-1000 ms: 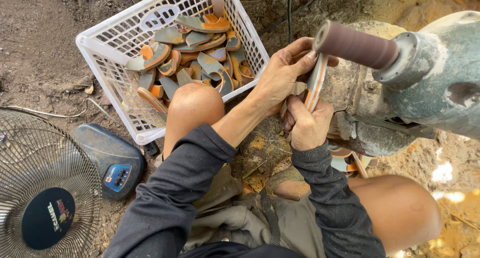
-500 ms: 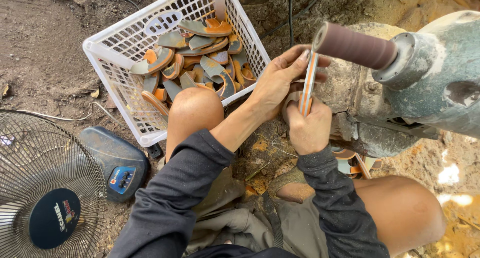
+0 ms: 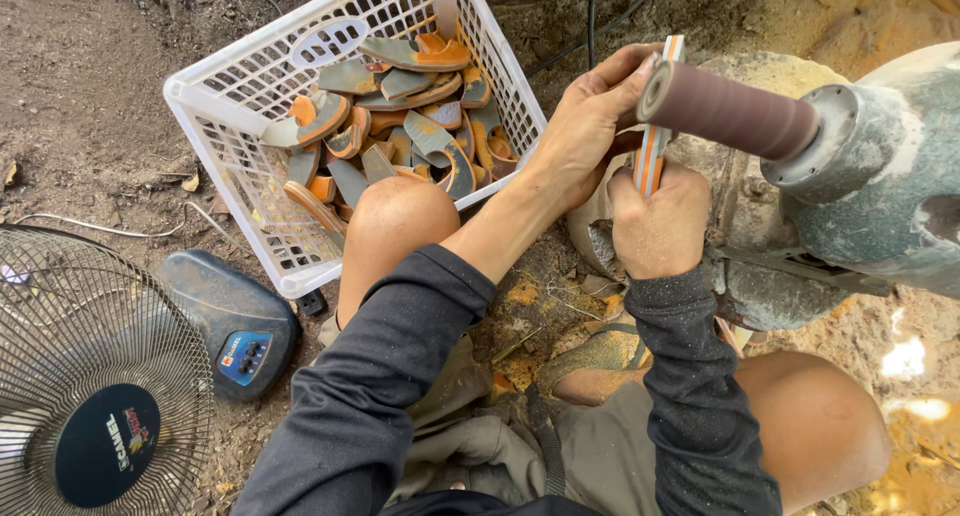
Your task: The person sits on the ground and uses a rotating sanding drum to smooth the edges of orange and grey slipper soles. They pick up soles from a white basket, press them against the spinning drum, and rotate them to sand different surfaces.
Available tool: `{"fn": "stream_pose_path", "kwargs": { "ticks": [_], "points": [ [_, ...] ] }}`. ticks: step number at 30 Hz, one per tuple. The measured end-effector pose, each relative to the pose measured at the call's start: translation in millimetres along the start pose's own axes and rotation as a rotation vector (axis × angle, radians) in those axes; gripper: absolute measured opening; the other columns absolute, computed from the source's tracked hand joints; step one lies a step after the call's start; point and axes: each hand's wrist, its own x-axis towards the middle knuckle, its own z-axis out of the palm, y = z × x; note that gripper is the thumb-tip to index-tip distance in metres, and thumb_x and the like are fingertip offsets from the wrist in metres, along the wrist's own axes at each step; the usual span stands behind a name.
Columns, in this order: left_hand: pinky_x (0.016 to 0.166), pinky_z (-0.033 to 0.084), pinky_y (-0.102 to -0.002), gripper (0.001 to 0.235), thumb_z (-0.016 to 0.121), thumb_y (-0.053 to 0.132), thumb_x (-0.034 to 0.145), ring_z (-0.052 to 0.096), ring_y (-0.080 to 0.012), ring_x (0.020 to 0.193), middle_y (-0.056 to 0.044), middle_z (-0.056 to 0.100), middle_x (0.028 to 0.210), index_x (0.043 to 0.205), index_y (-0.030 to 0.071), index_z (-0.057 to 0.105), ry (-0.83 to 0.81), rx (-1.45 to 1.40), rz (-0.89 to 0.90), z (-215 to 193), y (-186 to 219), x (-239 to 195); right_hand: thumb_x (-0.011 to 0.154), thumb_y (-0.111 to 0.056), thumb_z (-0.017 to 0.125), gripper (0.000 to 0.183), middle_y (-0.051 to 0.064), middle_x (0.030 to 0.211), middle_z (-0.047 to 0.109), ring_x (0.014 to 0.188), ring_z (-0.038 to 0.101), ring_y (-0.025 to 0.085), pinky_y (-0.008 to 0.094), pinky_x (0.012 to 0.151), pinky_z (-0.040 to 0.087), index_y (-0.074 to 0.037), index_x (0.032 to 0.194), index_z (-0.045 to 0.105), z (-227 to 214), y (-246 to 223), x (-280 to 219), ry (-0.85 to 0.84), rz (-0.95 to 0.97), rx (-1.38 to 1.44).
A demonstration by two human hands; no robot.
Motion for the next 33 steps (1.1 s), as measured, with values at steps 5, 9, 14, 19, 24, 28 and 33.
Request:
{"fn": "stream_pose_path", "kwargs": {
  "ticks": [5, 9, 14, 19, 24, 28, 33],
  "points": [
    [0.095, 0.061, -0.039, 0.028, 0.058, 0.028, 0.111, 0.072, -0.0175, 0.111, -0.010, 0.075, 0.122, 0.130, 0.009, 0.066, -0.149, -0.036, 0.086, -1, 5, 2, 0.086, -0.009, 0.060, 0.019, 0.015, 0.057, 0.049, 0.048, 0.047, 0.025, 0.041, 0.053, 0.039, 0.004, 0.073, 0.056, 1, 2, 11, 0.011, -0.020, -0.036],
    [0.092, 0.063, -0.039, 0.028, 0.056, 0.028, 0.109, 0.072, -0.0171, 0.108, -0.008, 0.075, 0.120, 0.132, 0.012, 0.063, -0.082, 0.025, 0.038, 0, 5, 1, 0.086, -0.010, 0.060, 0.020, 0.015, 0.057, 0.049, 0.049, 0.048, 0.026, 0.041, 0.054, 0.040, 0.004, 0.072, 0.055, 1, 1, 6, 0.025, -0.001, -0.029],
    [0.086, 0.061, -0.038, 0.029, 0.057, 0.025, 0.113, 0.072, -0.0226, 0.104, -0.010, 0.072, 0.117, 0.135, 0.008, 0.063, -0.120, -0.048, 0.011, 4, 4, -25, 0.087, -0.009, 0.060, 0.018, 0.016, 0.061, 0.051, 0.051, 0.051, 0.027, 0.040, 0.055, 0.042, 0.004, 0.076, 0.056, 3, -2, -21, 0.051, -0.024, -0.058],
    [0.084, 0.063, -0.036, 0.028, 0.056, 0.024, 0.109, 0.074, -0.0202, 0.101, -0.007, 0.075, 0.115, 0.132, 0.010, 0.062, -0.132, -0.031, -0.059, 5, 8, -64, 0.088, -0.008, 0.060, 0.012, 0.013, 0.064, 0.056, 0.052, 0.056, 0.024, 0.037, 0.055, 0.046, 0.004, 0.083, 0.059, 8, 1, -56, 0.068, -0.043, 0.009],
    [0.070, 0.054, -0.030, 0.031, 0.066, 0.012, 0.105, 0.065, -0.0117, 0.084, -0.005, 0.071, 0.105, 0.136, 0.010, 0.065, -0.115, -0.112, -0.033, 3, 8, -74, 0.093, -0.009, 0.062, 0.018, 0.007, 0.059, 0.059, 0.048, 0.053, 0.017, 0.031, 0.045, 0.041, 0.001, 0.078, 0.063, 15, 5, -71, -0.086, 0.294, 0.530],
    [0.076, 0.054, -0.028, 0.027, 0.067, 0.012, 0.103, 0.062, -0.0097, 0.086, -0.004, 0.072, 0.105, 0.129, 0.004, 0.069, 0.017, -0.012, 0.028, 1, 7, -61, 0.099, -0.009, 0.063, 0.018, 0.005, 0.063, 0.056, 0.050, 0.054, 0.016, 0.031, 0.048, 0.047, -0.001, 0.083, 0.062, 30, 10, -56, -0.078, 0.372, 1.004],
    [0.085, 0.055, -0.028, 0.025, 0.067, 0.012, 0.103, 0.064, -0.0116, 0.094, -0.005, 0.073, 0.109, 0.126, 0.001, 0.069, 0.021, 0.107, 0.096, -1, 15, -46, 0.099, -0.009, 0.063, 0.015, 0.004, 0.061, 0.052, 0.048, 0.048, 0.014, 0.031, 0.045, 0.044, -0.002, 0.086, 0.059, 37, 10, -38, -0.068, 0.384, 1.120]
  ]
}}
